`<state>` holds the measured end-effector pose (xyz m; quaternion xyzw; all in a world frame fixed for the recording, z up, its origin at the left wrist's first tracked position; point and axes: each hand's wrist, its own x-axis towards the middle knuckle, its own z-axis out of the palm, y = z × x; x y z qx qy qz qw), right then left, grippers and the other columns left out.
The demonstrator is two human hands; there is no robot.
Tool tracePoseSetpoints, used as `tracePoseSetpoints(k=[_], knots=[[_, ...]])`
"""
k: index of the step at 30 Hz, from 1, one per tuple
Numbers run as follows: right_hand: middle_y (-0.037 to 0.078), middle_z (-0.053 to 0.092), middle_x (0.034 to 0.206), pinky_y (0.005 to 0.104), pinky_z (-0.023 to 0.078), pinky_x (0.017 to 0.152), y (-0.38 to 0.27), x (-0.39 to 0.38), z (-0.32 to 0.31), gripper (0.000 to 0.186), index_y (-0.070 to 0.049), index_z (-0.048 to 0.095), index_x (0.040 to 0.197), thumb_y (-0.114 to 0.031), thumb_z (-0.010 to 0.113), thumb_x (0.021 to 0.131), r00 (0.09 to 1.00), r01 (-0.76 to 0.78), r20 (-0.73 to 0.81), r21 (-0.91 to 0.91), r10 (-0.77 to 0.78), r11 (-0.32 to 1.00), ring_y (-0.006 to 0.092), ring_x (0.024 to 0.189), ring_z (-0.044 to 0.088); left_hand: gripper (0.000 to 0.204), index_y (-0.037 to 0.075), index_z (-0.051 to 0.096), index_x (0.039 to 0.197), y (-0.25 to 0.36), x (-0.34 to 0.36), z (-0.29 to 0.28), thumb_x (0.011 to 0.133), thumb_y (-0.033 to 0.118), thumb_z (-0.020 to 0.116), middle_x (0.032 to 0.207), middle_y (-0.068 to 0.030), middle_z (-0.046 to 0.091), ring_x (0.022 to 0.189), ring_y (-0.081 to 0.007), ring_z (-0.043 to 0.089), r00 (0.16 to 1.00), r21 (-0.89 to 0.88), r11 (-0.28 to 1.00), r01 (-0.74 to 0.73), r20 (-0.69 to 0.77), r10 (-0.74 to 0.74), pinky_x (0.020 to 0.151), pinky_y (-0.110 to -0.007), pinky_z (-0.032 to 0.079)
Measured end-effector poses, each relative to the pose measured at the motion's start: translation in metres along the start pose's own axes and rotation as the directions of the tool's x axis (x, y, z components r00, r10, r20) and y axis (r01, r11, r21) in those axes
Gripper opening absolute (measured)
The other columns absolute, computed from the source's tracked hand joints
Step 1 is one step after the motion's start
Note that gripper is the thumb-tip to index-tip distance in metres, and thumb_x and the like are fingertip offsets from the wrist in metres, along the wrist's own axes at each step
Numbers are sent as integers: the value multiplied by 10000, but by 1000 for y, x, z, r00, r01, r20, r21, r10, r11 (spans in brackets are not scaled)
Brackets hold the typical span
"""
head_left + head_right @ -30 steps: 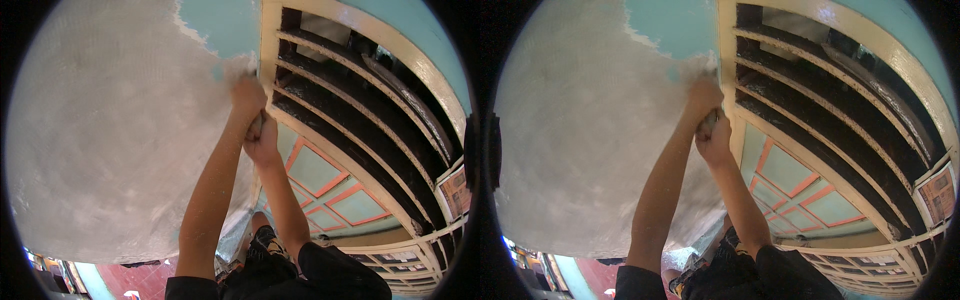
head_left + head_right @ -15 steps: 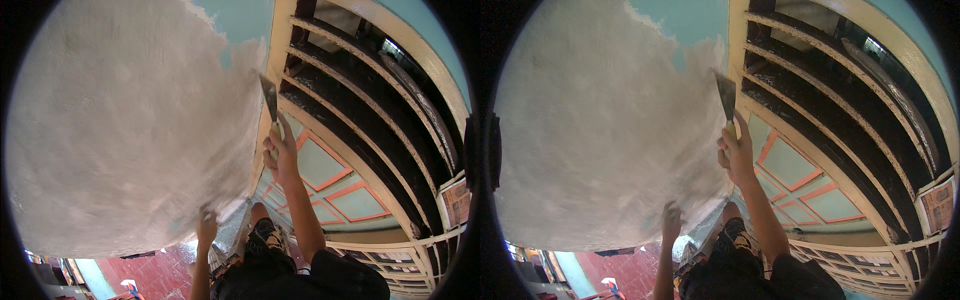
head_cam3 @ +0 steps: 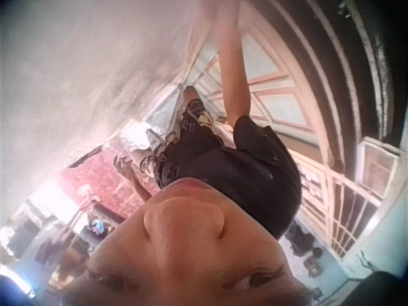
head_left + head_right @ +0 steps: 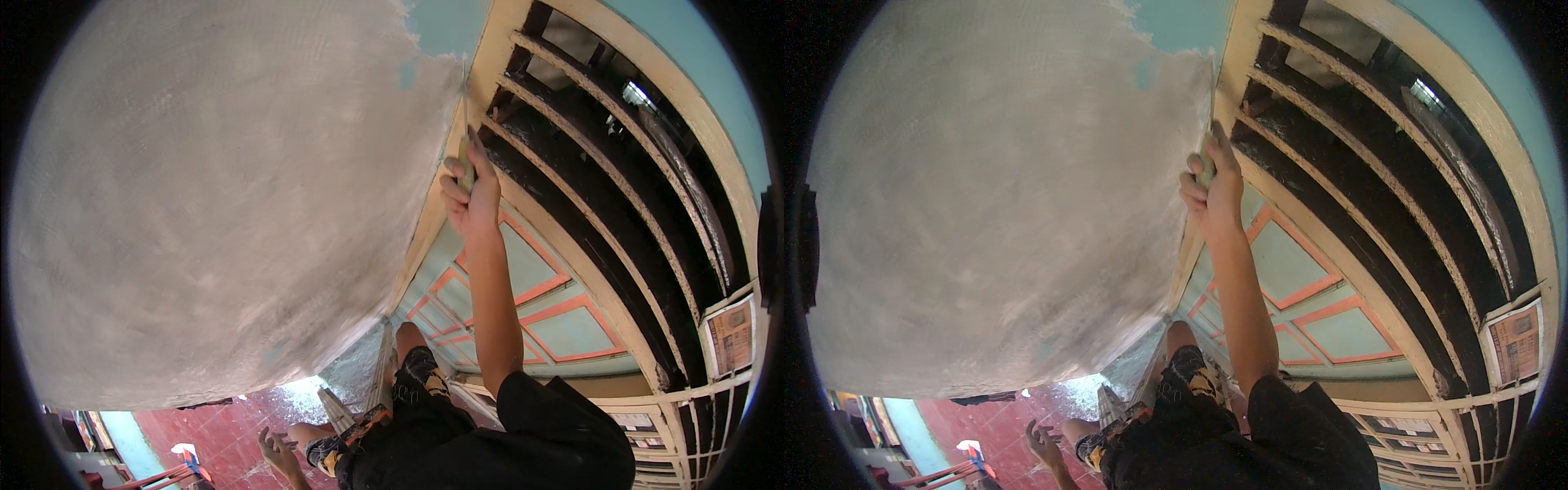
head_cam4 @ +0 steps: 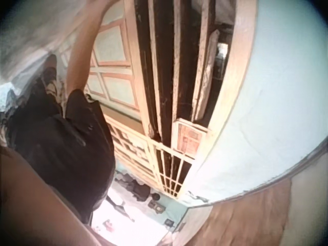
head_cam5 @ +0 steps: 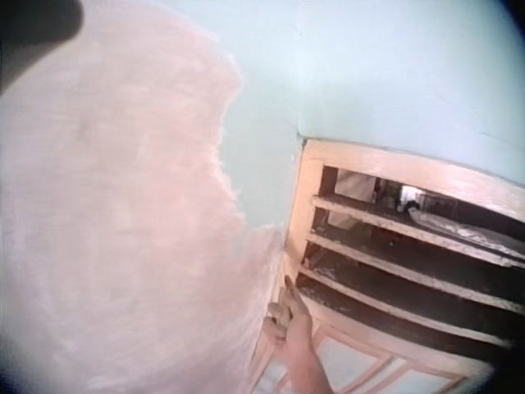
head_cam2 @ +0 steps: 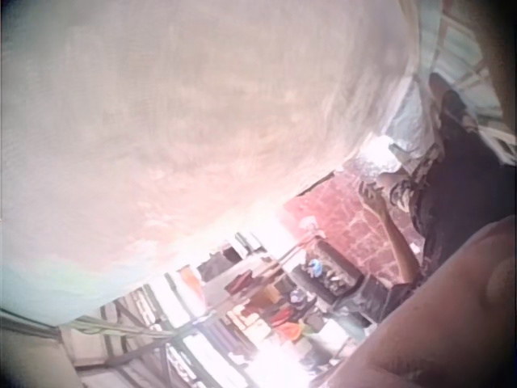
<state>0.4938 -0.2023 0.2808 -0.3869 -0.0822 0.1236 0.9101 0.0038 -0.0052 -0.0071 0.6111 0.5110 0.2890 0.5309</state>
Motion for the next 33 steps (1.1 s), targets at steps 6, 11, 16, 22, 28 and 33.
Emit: tracePoseSetpoints(k=[6,11,16,22,28,33], knots=[[-42,428,703,167,150,339,-1,-28,-7,308,-178,462,1290,-287,452,1002,995,-43,-88,8,43,999,17,411,261,288,-11,469,1248,-9,-4,15,980,93,490,779,-111,634,592,-115,595,998,-47,999,22,68,-18,478,-235,488],[-37,437,709,166,166,330,-29,-21,1,157,-156,494,1091,-274,431,1008,996,10,83,95,-18,995,17,398,266,279,-6,484,1241,-3,-7,27,971,64,493,771,-84,603,610,-92,586,991,-72,997,29,130,-19,475,-238,475],[-39,421,702,169,174,303,-14,-5,-30,137,-157,432,912,-233,401,1022,975,-221,66,397,212,891,18,384,253,278,-3,485,1243,14,-6,38,969,44,487,763,-48,547,572,-94,575,990,-81,996,33,139,-22,464,-235,468],[-28,431,695,165,194,293,-34,-1,-24,145,-126,433,910,-209,393,1022,970,-161,230,337,85,928,19,374,274,285,2,474,1253,9,-10,26,971,41,467,780,-77,610,569,-105,582,993,-57,997,45,109,-39,470,-234,482],[-7,451,714,168,200,293,-32,5,-35,153,-98,440,914,-204,400,1016,972,-228,145,389,185,892,25,377,295,290,-1,471,1257,-5,-11,23,970,33,457,796,-94,633,596,-112,596,993,-59,998,39,111,-32,480,-231,479],[15,448,734,173,211,293,-30,5,-58,146,-89,428,916,-190,390,1013,944,-329,191,483,269,812,32,385,318,286,0,472,1254,-1,-10,25,971,46,469,793,-87,634,588,-104,592,994,-33,999,-8,109,12,487,-224,476]])
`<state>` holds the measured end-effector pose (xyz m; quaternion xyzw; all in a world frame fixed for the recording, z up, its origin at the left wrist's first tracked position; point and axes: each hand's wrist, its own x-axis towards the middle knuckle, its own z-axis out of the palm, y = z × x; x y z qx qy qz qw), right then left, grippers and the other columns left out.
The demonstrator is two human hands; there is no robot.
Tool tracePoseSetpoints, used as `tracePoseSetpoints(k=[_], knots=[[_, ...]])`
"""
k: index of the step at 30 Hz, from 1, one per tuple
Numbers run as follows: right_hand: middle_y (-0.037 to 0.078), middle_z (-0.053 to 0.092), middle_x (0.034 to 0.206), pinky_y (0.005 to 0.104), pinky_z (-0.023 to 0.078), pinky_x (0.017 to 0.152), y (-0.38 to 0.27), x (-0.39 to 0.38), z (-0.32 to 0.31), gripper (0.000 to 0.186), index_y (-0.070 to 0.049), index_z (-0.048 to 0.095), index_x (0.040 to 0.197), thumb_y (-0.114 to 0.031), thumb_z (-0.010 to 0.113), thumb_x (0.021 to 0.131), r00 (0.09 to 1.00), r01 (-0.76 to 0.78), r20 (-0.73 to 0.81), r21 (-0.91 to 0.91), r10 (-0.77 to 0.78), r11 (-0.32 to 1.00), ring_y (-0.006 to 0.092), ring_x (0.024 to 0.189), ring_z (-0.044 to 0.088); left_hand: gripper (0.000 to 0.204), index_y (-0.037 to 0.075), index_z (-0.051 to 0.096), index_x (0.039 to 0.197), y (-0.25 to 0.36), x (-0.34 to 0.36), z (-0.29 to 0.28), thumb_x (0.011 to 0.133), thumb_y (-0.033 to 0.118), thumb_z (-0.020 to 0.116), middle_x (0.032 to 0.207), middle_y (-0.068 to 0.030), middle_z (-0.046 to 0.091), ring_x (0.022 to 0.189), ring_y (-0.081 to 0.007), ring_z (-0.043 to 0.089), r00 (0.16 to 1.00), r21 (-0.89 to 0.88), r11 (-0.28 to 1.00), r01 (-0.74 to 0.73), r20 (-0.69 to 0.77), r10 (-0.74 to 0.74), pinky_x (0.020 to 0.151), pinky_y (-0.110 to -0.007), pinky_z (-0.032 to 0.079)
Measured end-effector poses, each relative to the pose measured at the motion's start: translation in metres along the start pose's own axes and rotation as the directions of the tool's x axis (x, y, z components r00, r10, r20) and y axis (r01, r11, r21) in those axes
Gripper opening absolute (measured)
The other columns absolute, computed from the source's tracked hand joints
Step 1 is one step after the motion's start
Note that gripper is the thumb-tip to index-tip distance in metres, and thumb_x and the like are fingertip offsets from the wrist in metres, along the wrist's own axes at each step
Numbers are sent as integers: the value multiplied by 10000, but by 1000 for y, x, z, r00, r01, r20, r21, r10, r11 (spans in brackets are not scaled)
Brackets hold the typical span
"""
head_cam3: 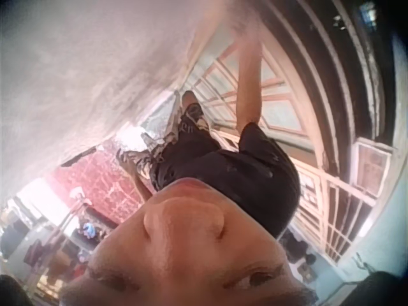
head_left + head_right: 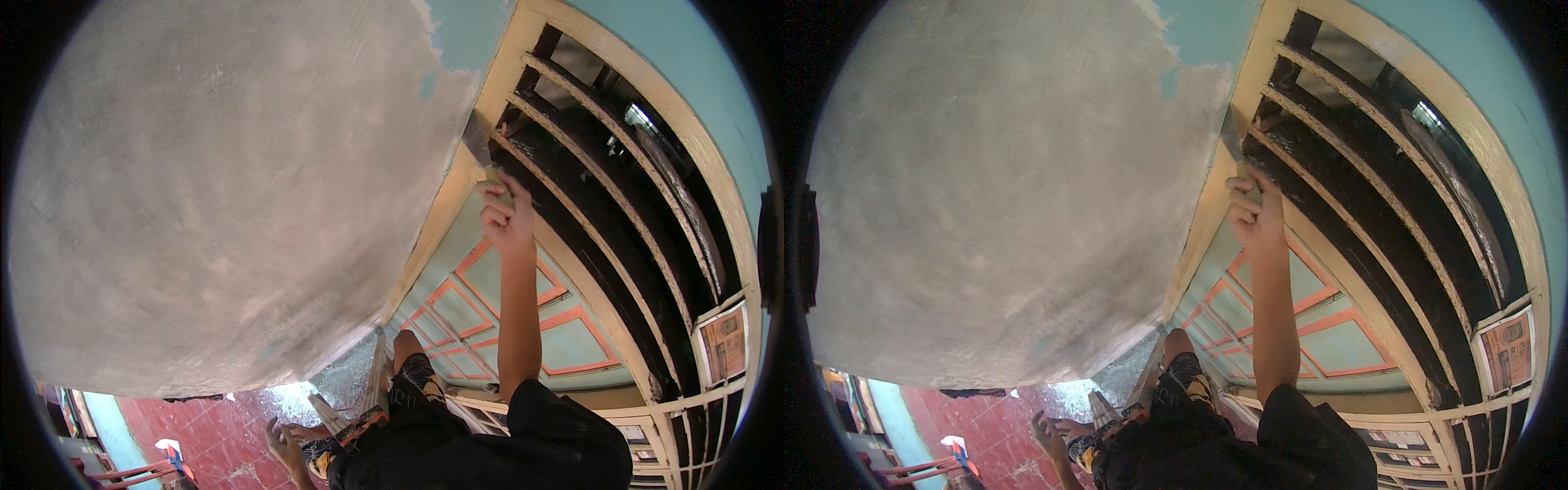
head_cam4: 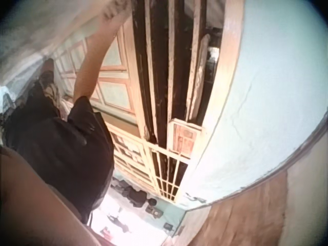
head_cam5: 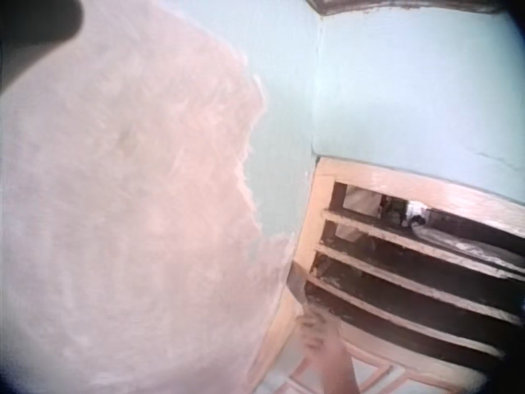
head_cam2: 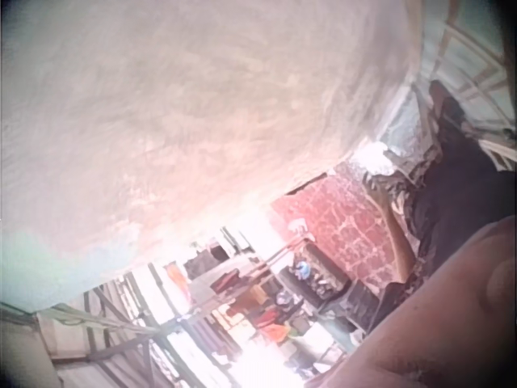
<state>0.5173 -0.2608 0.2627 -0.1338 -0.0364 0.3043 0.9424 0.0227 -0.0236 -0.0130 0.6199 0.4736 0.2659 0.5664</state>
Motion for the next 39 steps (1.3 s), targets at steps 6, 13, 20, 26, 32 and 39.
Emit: tracePoseSetpoints(k=[6,13,20,26,32,39], knots=[[63,420,758,207,308,332,-21,-3,35,241,-17,410,840,-183,385,1013,989,-48,148,118,31,992,89,424,413,284,1,479,1250,9,-7,-1,971,52,481,787,-78,631,614,-88,585,998,-41,998,57,1,-57,487,-214,448],[35,419,762,178,309,354,-43,-18,32,156,-8,439,905,-140,456,987,977,-9,209,-129,36,992,54,469,404,269,-8,494,1233,-13,-7,-2,969,38,471,793,-73,626,628,-81,575,1000,-65,998,13,-17,-14,502,-216,445],[48,525,850,197,343,439,-44,-14,64,119,-14,499,1037,-83,498,940,992,8,-71,-785,-103,620,64,551,403,269,-16,482,1236,-18,-7,-5,968,5,458,782,-62,608,651,-76,575,1000,-39,999,9,-11,-9,504,-214,443],[62,609,952,213,347,464,-46,-23,92,360,-3,488,1295,-105,495,950,944,105,27,-969,-330,222,79,599,454,267,-22,477,1237,-10,-12,-4,971,6,466,790,-69,609,667,-88,596,998,-83,995,46,-28,-49,512,-214,463],[122,696,969,295,437,502,-26,-19,99,400,-8,479,1351,-169,446,986,850,-21,216,-897,-481,-441,129,550,557,275,-15,484,1240,-16,-13,-2,966,-3,469,793,-61,598,639,-72,559,999,-80,996,30,-29,-33,487,-202,418],[121,646,763,312,441,518,-29,-5,79,422,-15,480,1384,-163,429,992,808,-104,358,-695,-467,-711,126,515,499,263,-4,513,1221,-23,-13,0,959,1,487,773,-34,568,613,-49,496,998,-40,999,28,-62,-30,495,-195,368]])
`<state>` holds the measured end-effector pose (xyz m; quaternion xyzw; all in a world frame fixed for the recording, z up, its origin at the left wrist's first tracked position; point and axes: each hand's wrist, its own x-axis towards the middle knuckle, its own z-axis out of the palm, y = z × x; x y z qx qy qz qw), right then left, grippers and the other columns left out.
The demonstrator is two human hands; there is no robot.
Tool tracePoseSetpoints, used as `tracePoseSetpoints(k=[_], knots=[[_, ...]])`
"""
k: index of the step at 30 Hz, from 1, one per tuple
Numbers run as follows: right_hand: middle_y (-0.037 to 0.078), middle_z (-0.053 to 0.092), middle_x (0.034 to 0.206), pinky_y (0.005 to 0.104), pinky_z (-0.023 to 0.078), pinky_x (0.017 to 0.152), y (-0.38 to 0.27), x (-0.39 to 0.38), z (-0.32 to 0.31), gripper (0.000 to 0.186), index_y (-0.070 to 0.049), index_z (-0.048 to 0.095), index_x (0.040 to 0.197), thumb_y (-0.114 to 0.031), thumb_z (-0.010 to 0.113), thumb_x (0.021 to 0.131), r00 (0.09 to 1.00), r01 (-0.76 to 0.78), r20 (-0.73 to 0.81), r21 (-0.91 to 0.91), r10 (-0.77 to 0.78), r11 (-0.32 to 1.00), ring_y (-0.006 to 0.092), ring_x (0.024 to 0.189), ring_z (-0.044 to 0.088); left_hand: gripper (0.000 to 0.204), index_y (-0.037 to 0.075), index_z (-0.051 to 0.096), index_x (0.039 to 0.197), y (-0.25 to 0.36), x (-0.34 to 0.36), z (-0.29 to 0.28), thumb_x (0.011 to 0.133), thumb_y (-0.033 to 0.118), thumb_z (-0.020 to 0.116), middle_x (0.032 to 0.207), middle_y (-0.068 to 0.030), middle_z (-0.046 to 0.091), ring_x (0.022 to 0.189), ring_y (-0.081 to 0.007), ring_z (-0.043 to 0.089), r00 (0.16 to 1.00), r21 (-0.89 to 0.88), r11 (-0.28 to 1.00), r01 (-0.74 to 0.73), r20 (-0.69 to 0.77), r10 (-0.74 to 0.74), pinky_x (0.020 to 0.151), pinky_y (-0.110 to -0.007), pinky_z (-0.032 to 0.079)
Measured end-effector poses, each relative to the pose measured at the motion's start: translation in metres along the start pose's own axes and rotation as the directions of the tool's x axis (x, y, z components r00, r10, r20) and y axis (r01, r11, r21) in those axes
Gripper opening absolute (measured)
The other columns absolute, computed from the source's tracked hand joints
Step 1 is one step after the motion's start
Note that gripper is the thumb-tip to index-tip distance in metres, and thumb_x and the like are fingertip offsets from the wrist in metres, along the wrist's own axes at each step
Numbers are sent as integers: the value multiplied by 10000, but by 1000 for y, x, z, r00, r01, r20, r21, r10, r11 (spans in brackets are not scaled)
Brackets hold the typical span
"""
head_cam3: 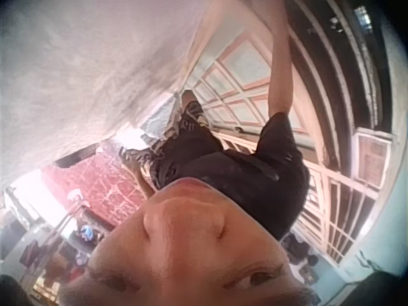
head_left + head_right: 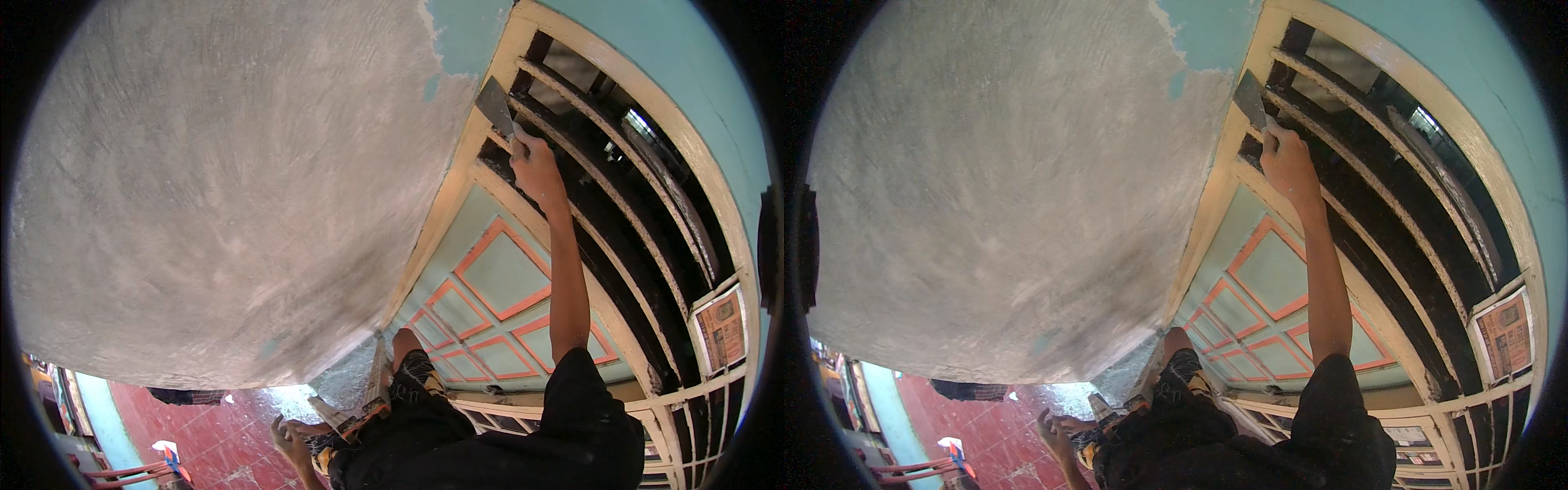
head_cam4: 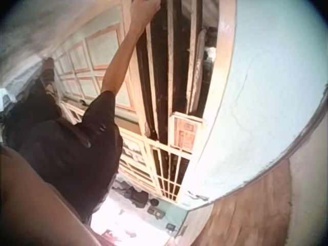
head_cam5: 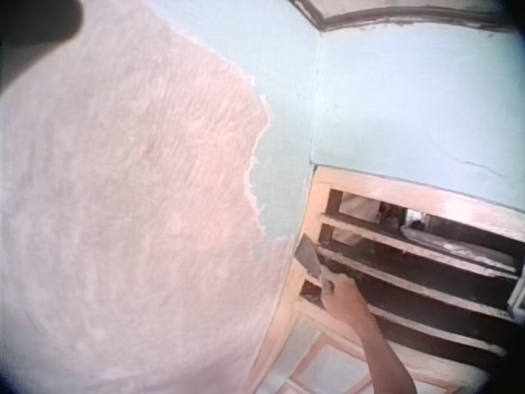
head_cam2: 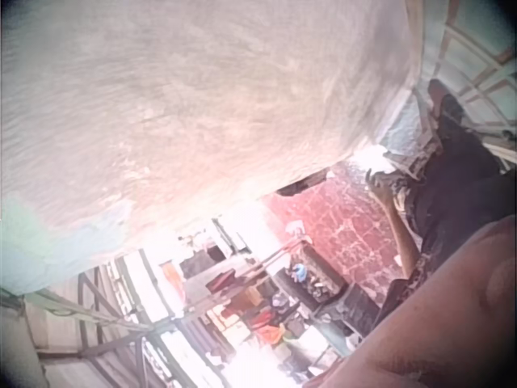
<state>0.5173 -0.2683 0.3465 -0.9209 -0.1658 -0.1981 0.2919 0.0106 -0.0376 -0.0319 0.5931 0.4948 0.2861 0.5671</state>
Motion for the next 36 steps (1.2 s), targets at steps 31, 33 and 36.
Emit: tracePoseSetpoints(k=[31,33,36], knots=[[61,570,784,294,474,678,-7,-77,50,396,2,551,1319,-42,528,926,1000,-16,11,643,11,766,118,650,487,302,9,479,1256,22,10,19,954,7,475,795,-110,636,564,-137,603,994,-18,999,-40,100,42,455,-264,495],[120,629,892,309,489,749,-23,-84,67,397,3,566,1299,-29,549,904,998,30,-56,672,11,740,174,771,576,299,11,480,1255,30,7,27,956,16,474,802,-120,644,565,-144,609,992,-2,997,-83,98,83,462,-267,502],[228,676,1059,338,504,857,-47,-88,86,374,11,596,1245,-21,563,874,966,165,-259,559,-18,813,282,981,674,296,13,484,1250,33,5,28,954,21,477,794,-119,654,560,-143,609,992,23,995,-94,91,92,464,-258,483]])
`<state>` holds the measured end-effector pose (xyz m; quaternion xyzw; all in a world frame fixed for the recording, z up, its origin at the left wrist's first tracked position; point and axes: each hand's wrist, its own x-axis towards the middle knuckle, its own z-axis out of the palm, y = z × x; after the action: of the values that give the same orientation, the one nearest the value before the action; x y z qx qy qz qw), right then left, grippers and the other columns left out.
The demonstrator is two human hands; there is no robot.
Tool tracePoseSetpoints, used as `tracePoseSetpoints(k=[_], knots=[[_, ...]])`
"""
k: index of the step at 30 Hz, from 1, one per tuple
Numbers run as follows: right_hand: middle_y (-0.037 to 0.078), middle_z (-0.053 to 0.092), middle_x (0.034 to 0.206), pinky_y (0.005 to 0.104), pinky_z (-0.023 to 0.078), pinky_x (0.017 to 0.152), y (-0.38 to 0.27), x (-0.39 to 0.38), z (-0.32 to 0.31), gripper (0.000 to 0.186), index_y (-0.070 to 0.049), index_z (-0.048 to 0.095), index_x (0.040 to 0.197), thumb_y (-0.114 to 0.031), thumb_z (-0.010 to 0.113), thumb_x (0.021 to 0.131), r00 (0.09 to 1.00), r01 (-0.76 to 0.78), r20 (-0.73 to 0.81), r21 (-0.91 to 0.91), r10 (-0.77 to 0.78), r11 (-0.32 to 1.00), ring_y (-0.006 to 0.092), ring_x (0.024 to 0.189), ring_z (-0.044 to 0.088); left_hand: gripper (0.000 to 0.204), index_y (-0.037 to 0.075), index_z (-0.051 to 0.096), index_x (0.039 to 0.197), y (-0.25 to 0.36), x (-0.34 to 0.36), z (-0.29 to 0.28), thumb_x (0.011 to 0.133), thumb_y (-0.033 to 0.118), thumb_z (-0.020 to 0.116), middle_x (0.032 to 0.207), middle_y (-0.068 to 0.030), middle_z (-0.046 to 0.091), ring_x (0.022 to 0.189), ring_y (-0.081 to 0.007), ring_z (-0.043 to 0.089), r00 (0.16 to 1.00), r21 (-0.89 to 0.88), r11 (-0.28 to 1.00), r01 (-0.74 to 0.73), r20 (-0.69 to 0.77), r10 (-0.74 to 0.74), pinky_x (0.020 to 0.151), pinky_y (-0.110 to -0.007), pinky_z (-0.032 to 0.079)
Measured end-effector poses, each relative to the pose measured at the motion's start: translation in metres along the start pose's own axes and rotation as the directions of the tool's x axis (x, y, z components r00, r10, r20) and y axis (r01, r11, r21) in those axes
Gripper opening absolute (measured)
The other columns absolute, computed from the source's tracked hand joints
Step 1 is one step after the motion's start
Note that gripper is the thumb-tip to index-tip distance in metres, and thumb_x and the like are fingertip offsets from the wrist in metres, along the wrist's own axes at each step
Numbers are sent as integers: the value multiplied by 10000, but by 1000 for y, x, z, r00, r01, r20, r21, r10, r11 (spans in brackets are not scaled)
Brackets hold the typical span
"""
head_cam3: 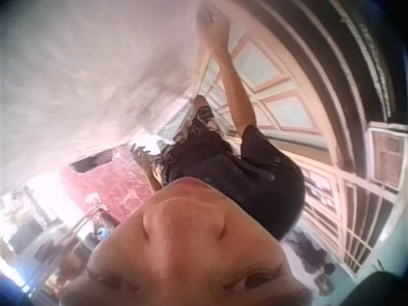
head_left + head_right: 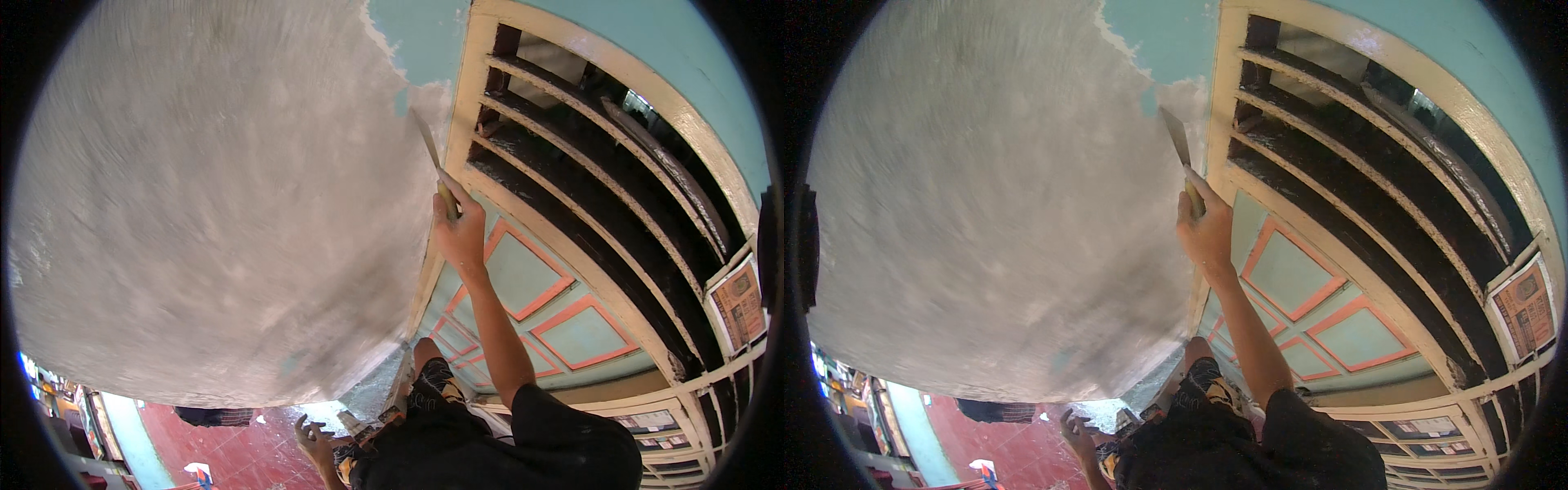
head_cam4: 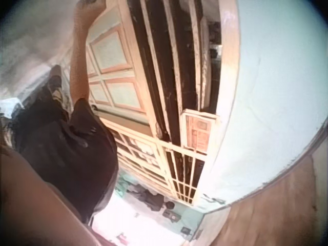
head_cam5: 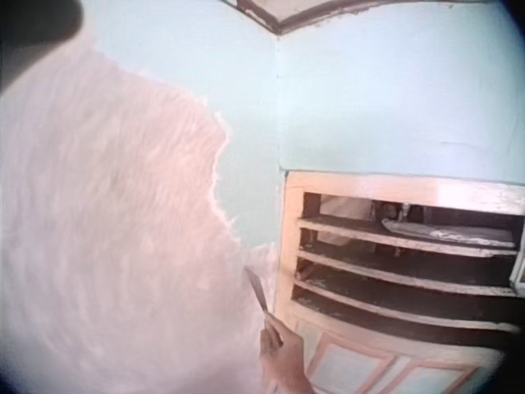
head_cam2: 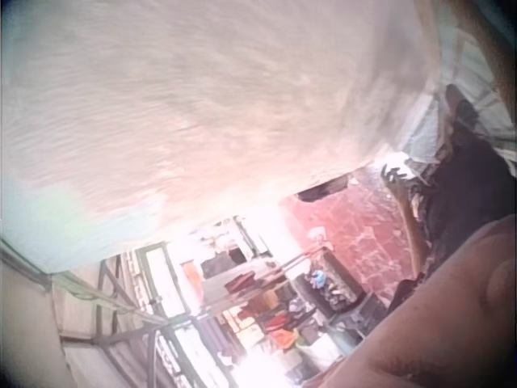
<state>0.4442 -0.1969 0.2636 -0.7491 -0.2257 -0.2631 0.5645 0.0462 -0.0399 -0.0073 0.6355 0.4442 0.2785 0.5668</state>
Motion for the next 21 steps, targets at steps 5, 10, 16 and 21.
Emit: tracePoseSetpoints(k=[5,10,16,21], knots=[[250,670,1042,372,509,853,-20,8,13,338,37,603,1190,9,538,858,997,-4,-77,-84,-3,996,370,986,656,285,5,496,1228,-11,-1,-9,944,8,478,770,-107,650,571,-111,591,1000,-9,1000,5,-8,-6,481,-235,446],[239,678,983,371,523,804,-29,11,8,301,42,614,1147,4,552,856,1000,6,-28,-128,-10,992,381,915,666,284,-10,491,1225,-13,-3,-8,941,-3,477,772,-114,645,602,-100,582,998,-24,998,56,-18,-56,501,-222,442],[209,684,934,358,514,779,-34,-3,12,307,16,623,1162,9,581,858,998,63,-19,-151,-66,987,347,869,673,295,6,489,1230,11,4,7,935,-12,472,789,-119,639,591,-142,615,996,-25,997,79,31,-78,484,-258,502],[229,679,983,385,523,772,-46,0,4,323,35,597,1169,10,577,847,998,58,8,-129,-58,990,377,926,666,293,1,485,1226,6,13,14,933,-11,476,801,-130,637,581,-168,625,998,-18,999,30,49,-29,484,-274,530]])
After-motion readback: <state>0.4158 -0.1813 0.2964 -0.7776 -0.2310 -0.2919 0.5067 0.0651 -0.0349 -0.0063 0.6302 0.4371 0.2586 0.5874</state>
